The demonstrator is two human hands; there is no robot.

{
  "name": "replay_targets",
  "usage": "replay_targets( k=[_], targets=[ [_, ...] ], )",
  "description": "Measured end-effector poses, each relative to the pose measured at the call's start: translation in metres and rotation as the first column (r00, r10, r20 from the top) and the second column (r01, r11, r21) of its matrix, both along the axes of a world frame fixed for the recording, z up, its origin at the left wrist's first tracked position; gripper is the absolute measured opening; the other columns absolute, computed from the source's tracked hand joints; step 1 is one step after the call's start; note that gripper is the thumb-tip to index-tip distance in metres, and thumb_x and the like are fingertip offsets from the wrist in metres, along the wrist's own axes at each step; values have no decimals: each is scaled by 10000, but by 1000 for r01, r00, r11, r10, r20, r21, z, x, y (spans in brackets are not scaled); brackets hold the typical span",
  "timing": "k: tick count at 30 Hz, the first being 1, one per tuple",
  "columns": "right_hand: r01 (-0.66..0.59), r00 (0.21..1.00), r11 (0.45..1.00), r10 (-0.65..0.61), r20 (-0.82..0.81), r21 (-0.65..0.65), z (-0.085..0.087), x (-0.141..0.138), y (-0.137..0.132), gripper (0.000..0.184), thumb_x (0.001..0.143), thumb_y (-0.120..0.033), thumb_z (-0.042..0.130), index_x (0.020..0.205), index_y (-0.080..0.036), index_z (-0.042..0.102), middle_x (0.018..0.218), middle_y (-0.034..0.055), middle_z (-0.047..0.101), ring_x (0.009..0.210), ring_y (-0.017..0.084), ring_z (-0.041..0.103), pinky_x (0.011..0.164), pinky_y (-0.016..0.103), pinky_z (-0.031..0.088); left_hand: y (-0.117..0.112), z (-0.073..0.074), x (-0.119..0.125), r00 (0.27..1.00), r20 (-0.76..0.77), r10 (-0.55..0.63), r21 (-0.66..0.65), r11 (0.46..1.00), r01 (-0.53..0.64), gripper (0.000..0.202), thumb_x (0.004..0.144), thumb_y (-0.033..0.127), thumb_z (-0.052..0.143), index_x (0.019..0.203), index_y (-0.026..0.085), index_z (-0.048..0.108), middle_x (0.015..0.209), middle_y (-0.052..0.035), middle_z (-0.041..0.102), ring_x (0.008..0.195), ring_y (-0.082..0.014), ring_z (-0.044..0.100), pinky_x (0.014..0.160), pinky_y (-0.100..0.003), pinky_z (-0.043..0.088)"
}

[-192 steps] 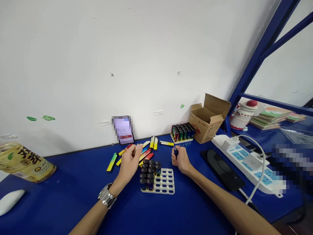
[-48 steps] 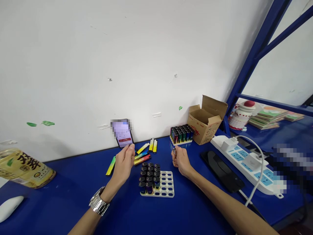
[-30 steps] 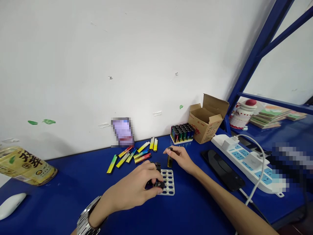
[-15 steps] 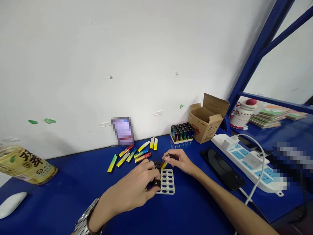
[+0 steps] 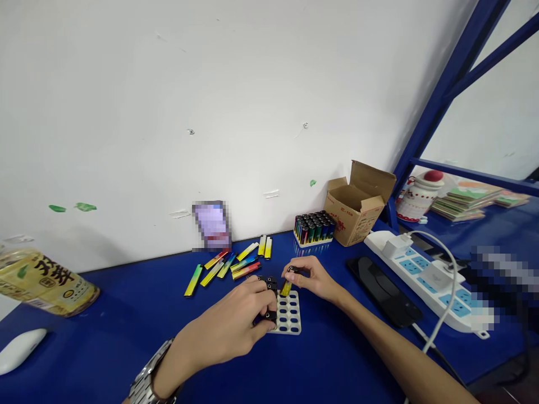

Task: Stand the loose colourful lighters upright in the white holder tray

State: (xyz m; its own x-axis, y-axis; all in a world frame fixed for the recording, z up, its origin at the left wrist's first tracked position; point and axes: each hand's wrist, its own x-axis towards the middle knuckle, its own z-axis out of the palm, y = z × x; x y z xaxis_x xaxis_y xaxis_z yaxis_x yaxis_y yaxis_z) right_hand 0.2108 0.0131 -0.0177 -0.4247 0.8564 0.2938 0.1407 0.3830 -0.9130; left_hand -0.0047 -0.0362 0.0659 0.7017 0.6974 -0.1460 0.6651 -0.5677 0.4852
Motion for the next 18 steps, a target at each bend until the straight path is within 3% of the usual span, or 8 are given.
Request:
replay_targets(
  k=[3, 6, 9, 11, 14, 18],
  targets=[
    [-16, 999, 999, 14, 50, 47, 2, -1, -1, 340, 845, -442, 561, 779, -137, 695, 656, 20, 576, 558, 103, 419, 515, 225, 307, 0, 3, -1, 1000, 14, 25, 10, 1000, -25, 87, 836, 309, 552, 858, 227, 533, 885, 1, 544, 834, -168, 512, 699, -268, 395],
    [-44, 992, 993, 31, 122, 109, 4, -4, -4, 312, 858, -418, 555, 807, -144, 695, 662, 15, 584, 568, 106, 434, 530, 225, 320, 6, 5, -5, 993, 67, 94, 54, 994, -98, 213, 899, 414, 445, 841, 231, 535, 858, -2, 563, 858, -180, 522, 741, -285, 408],
    [-56, 980, 991, 30, 199, 122, 5, -7, -5, 302, 873, -412, 539, 834, -146, 678, 643, 3, 565, 567, 108, 449, 536, 222, 330, 22, -1, -14, 970, 121, 209, 169, 959, -227, 304, 941, 387, 322, 853, 224, 563, 882, -29, 597, 907, -203, 529, 797, -323, 407],
    [-69, 968, 989, 34, 248, 134, 5, -7, -6, 312, 886, -416, 519, 815, -145, 656, 634, -5, 542, 559, 104, 444, 531, 219, 326, 37, -13, -22, 945, 136, 297, 242, 915, -322, 324, 935, 364, 302, 831, 208, 567, 828, -44, 595, 837, -213, 534, 745, -334, 413],
    [-125, 950, 975, 64, 307, 181, 7, -5, -4, 343, 908, -408, 481, 728, -147, 610, 628, -6, 514, 561, 103, 439, 522, 216, 313, 58, -38, -34, 931, 114, 346, 306, 879, -365, 326, 919, 347, 302, 836, 201, 582, 816, -54, 588, 833, -227, 538, 737, -348, 424],
    [-194, 904, 952, 80, 421, 236, 14, -1, -5, 326, 922, -371, 456, 737, -144, 600, 679, 18, 539, 615, 119, 475, 564, 225, 328, 71, -67, -42, 959, 32, 283, 285, 917, -280, 267, 889, 308, 371, 894, 205, 617, 888, -72, 589, 855, -221, 541, 780, -357, 439]
  ],
)
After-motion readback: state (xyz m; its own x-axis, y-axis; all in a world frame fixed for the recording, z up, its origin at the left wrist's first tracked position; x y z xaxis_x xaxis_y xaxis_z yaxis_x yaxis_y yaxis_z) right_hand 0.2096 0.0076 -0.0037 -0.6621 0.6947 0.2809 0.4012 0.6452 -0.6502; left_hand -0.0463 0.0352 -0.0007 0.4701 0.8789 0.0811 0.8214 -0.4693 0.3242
